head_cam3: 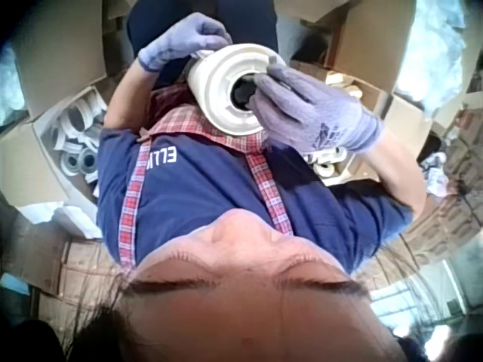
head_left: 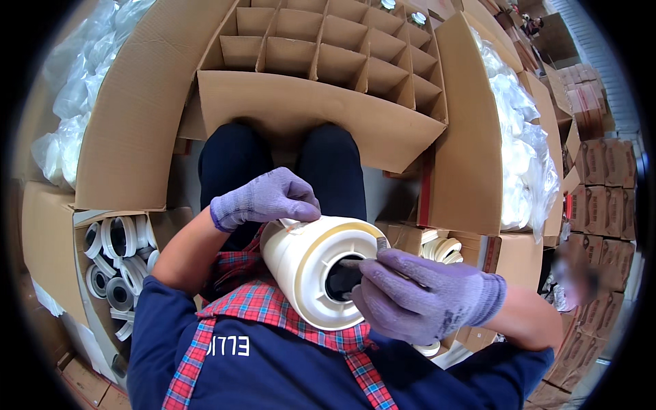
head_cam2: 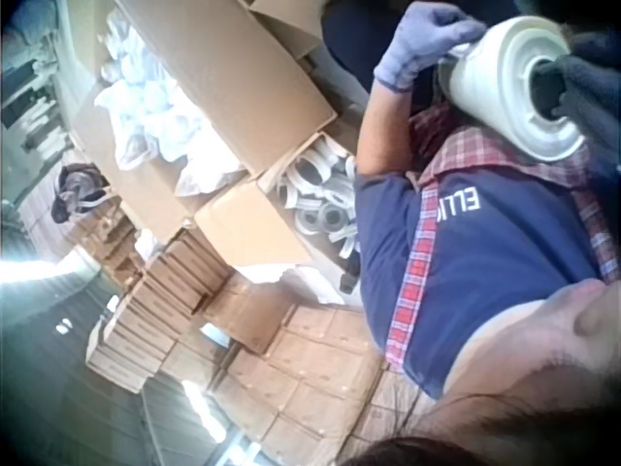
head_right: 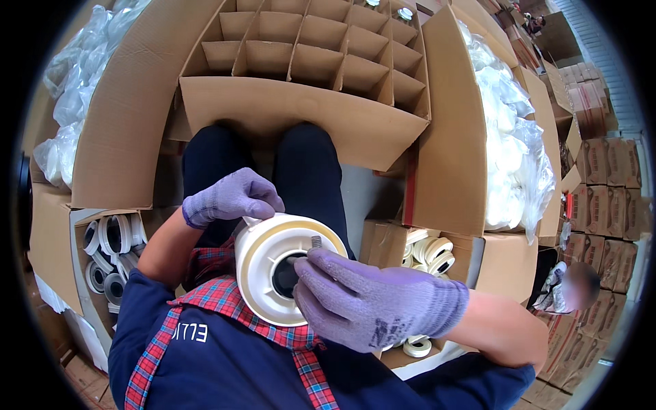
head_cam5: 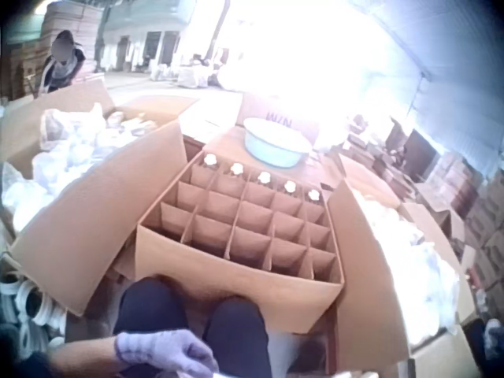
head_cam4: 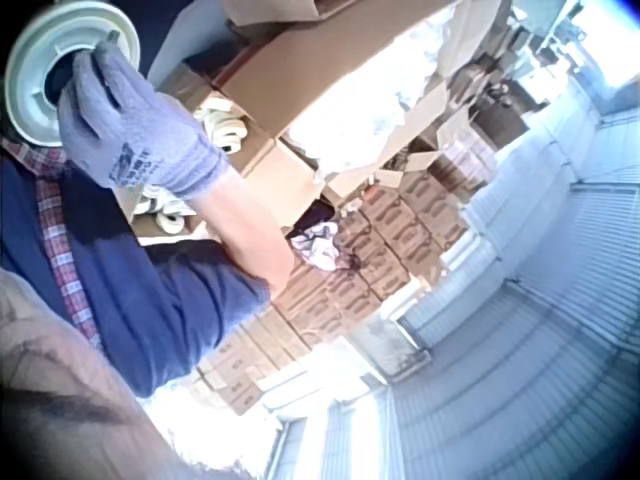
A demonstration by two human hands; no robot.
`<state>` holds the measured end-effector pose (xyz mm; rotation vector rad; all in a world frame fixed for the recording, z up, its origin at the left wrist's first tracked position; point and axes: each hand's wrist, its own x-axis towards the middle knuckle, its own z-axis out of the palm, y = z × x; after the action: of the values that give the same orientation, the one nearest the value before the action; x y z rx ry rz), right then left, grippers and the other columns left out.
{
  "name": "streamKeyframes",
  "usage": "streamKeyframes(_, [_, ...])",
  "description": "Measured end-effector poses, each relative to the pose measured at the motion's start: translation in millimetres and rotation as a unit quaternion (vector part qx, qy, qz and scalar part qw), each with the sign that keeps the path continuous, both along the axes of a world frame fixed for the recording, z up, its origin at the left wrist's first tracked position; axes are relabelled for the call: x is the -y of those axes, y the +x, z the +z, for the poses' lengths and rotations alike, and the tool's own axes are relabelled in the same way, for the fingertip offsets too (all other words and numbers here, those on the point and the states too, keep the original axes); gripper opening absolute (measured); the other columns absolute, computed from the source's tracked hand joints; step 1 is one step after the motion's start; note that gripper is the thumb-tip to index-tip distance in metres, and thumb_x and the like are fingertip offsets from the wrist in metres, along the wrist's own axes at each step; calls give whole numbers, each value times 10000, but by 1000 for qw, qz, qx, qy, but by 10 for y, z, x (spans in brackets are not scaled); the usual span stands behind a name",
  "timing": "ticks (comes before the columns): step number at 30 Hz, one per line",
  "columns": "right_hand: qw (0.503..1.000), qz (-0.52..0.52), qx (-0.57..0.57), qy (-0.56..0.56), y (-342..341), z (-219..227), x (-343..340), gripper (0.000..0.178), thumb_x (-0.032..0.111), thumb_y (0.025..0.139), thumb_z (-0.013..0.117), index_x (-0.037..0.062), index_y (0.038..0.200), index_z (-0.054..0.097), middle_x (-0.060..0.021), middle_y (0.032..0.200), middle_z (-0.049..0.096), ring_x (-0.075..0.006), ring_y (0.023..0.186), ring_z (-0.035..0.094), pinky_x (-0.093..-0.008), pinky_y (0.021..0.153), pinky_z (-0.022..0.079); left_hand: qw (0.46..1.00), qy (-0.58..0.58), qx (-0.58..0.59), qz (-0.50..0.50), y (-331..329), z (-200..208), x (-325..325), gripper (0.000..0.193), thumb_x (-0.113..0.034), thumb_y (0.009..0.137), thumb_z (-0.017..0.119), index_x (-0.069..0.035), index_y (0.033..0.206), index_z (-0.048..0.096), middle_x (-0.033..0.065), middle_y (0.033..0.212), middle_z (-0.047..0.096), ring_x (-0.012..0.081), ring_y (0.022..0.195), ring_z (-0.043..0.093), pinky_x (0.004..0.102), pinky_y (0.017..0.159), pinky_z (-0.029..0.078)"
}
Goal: The person assembles white plastic containers by inserting a black rubber seal into the lid, screwing the lid onto the container body, and placing the finished unit into a plastic bag. The person repeats this process for multiple containers in a warehouse setting.
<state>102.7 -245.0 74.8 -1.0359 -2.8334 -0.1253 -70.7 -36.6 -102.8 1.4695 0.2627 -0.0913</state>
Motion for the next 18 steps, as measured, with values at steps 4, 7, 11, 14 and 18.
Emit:
streamKeyframes(4, [1000, 18, 8, -14, -64, -136, -14, 294, 192, 783, 690, -8, 999, 683, -120, 1019, 649, -298, 1059, 667, -412, 962, 572, 999, 25, -29, -11, 32, 18, 8, 336, -268, 782, 778, 27, 939, 746, 87, 832, 734, 127, 759, 663, 282, 739, 531])
streamKeyframes(7, [981, -172, -13, -86, -64, -175, 16, 220, 210, 837, 695, 45, 975, 650, -76, 808, 591, -235, 735, 653, -346, 618, 536, 984, 163, -17, 63, -170, 187, 256, 380, -273, 763, 780, 10, 1011, 735, 116, 850, 725, 166, 741, 681, 295, 716, 533])
streamKeyframes(11, [838, -434, -223, -243, -53, -409, 223, 148, 194, 934, 660, 59, 932, 602, -140, 804, 617, -320, 700, 653, -401, 611, 522, 902, 376, 134, 167, -585, 101, 732, 201, -239, 773, 797, -192, 961, 744, 116, 970, 670, 245, 699, 691, 315, 573, 554])
streamKeyframes(14, [734, -504, -306, -337, 1, -296, 238, 191, 225, 971, 651, 36, 970, 626, -169, 809, 631, -352, 750, 663, -414, 646, 518, 853, 454, 211, 148, -424, -5, 627, 309, -313, 793, 803, -80, 983, 731, 118, 880, 683, 239, 650, 668, 308, 591, 547])
streamKeyframes(18, [824, -442, -213, -283, 150, 289, 224, 210, 170, 883, 705, 39, 1045, 674, -118, 824, 619, -287, 793, 681, -379, 705, 559, 988, 48, -64, 132, -185, 158, 263, 338, -305, 817, 739, -1, 965, 750, 87, 768, 704, 147, 745, 673, 288, 704, 535])
